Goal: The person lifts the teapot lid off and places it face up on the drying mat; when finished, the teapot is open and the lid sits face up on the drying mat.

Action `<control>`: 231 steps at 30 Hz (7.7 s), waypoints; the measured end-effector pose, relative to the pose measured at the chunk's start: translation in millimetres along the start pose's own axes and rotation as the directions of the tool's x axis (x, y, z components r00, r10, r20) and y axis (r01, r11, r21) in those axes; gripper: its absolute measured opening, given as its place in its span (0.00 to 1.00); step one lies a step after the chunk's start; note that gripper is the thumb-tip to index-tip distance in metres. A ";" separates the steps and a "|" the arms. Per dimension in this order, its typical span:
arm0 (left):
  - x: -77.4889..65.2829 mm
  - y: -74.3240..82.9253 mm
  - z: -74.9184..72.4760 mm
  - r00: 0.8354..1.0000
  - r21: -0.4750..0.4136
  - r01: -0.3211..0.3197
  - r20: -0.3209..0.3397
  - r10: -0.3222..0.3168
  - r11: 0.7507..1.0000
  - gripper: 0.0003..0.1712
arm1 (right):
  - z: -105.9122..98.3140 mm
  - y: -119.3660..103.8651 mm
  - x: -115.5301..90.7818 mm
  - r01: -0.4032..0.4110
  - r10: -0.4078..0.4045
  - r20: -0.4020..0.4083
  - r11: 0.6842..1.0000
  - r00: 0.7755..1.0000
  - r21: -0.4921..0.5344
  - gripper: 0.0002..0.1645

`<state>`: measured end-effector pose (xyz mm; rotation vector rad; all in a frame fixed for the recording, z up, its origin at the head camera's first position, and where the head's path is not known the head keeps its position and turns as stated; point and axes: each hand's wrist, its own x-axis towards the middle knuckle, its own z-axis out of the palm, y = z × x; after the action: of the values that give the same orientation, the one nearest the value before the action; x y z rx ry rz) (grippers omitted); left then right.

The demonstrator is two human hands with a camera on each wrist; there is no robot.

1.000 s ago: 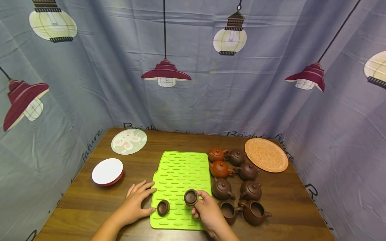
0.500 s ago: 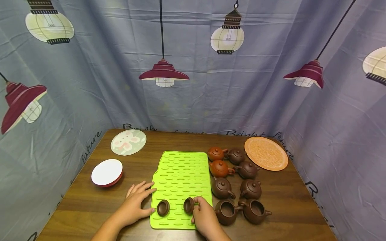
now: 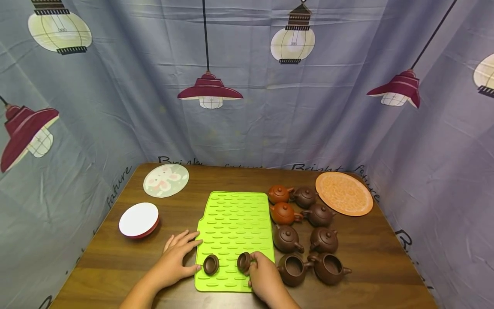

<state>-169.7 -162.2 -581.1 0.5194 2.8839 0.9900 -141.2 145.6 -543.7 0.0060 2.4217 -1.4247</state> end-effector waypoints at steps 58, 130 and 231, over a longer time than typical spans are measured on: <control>-2.3 2.6 0.1 1.000 0.008 -0.001 -0.020 0.001 1.000 0.41 | -115.3 11.3 37.6 -0.005 -0.141 -0.318 0.909 0.938 -0.417 0.17; -0.6 4.5 0.7 1.000 0.025 -0.005 -0.022 0.005 1.000 0.40 | -97.5 6.9 33.9 0.068 -0.001 -0.105 0.770 0.994 0.634 0.15; 0.1 7.9 2.9 1.000 0.009 -0.024 -0.017 0.024 1.000 0.38 | -0.7 -48.0 67.2 0.079 -0.086 0.155 0.996 0.984 0.048 0.14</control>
<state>-167.0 -154.6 -578.7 0.5498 2.9052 0.9895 -213.0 111.3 -521.6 -0.1917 2.2882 -1.4534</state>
